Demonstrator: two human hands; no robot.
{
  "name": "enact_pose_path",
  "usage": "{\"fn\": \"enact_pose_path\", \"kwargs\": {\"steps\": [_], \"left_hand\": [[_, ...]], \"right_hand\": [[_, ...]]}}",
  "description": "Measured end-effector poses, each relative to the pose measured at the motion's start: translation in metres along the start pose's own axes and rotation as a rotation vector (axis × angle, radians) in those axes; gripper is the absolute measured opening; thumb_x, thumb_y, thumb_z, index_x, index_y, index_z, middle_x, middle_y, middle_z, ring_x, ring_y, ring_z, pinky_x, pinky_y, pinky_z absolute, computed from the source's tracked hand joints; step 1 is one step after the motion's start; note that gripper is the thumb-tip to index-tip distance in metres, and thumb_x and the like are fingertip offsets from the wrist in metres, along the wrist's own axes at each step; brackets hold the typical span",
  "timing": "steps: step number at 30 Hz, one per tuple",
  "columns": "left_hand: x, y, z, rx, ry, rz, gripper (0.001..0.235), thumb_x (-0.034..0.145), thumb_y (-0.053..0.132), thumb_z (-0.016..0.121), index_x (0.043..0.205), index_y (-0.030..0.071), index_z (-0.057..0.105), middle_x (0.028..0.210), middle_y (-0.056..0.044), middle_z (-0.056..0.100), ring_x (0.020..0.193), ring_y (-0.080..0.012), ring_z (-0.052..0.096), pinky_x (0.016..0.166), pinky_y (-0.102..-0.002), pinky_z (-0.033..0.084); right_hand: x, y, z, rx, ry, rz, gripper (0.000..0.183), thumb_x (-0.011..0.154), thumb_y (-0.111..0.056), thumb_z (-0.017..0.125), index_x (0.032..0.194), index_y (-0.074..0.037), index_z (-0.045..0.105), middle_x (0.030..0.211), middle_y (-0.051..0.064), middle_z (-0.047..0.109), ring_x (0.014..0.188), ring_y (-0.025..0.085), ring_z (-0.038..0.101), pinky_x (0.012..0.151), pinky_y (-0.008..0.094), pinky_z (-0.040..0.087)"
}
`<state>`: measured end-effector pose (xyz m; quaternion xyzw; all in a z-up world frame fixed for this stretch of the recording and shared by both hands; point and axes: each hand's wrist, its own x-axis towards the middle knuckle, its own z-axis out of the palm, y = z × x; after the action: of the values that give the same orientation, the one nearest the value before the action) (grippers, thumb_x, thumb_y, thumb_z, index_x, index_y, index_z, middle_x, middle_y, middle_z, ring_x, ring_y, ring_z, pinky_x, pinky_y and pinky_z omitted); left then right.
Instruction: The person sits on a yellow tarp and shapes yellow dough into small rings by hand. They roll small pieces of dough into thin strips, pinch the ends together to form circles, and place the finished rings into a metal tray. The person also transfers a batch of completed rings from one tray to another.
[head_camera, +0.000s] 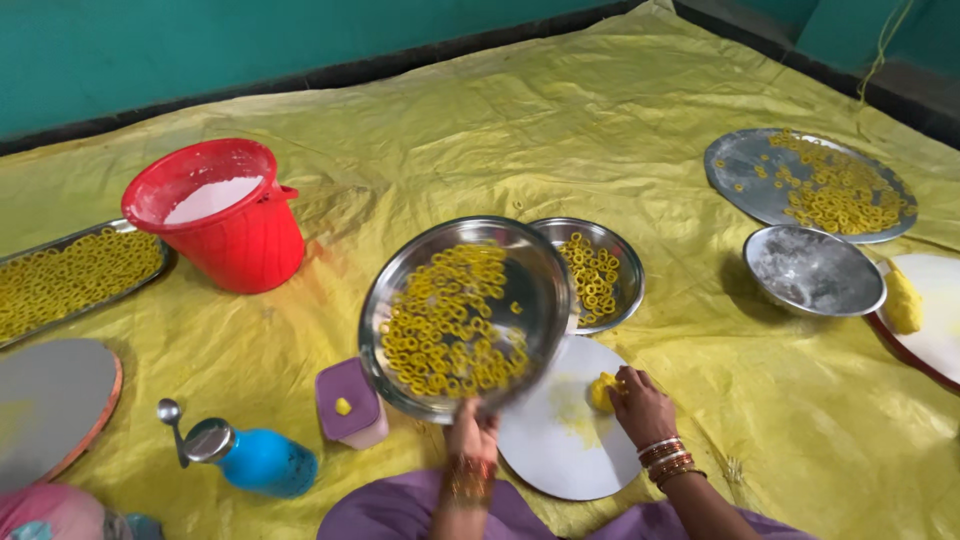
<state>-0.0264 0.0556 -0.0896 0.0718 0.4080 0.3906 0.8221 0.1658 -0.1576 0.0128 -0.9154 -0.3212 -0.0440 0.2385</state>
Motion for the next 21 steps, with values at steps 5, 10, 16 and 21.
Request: {"fn": "enact_pose_path", "kwargs": {"steps": [5,10,16,21], "left_hand": [[-0.052,0.002,-0.026,0.213,-0.086,-0.099,0.025,0.081,0.014,0.072,0.105,0.009,0.066,0.093,-0.003,0.069,0.075,-0.0193,0.066,0.057,-0.033,0.052],[-0.089,0.006,-0.058,0.283,-0.101,-0.117,0.024,0.076,0.008,0.074,0.099,0.005,0.068,0.089,-0.006,0.065,0.075,-0.0207,0.065,0.058,-0.036,0.054],[-0.146,-0.024,-0.095,0.343,-0.209,-0.026,0.043,0.068,-0.003,0.072,0.111,-0.005,0.067,0.097,-0.011,0.069,0.084,-0.0238,0.067,0.076,-0.038,0.055],[-0.174,-0.053,-0.109,0.235,-0.304,0.005,0.059,0.069,-0.004,0.064,0.127,-0.009,0.062,0.106,-0.014,0.071,0.09,-0.0248,0.067,0.08,-0.038,0.054]], "right_hand": [[-0.004,0.0,-0.008,0.125,0.071,0.09,0.023,0.096,-0.028,0.066,0.117,-0.02,0.07,0.098,0.007,0.076,0.074,0.023,0.076,0.068,0.038,0.06],[0.001,-0.002,-0.066,0.292,0.428,0.12,0.022,0.099,-0.013,0.063,0.117,-0.016,0.075,0.085,0.012,0.074,0.072,0.025,0.071,0.066,0.038,0.054],[-0.054,-0.05,-0.126,0.531,0.386,-0.001,0.029,0.102,-0.017,0.061,0.129,-0.008,0.068,0.124,0.017,0.071,0.115,0.03,0.068,0.092,0.04,0.052],[-0.106,-0.069,-0.089,0.377,0.241,0.049,0.067,0.096,-0.032,0.063,0.154,-0.006,0.042,0.164,0.025,0.032,0.154,0.042,0.023,0.119,0.05,0.025]]}}
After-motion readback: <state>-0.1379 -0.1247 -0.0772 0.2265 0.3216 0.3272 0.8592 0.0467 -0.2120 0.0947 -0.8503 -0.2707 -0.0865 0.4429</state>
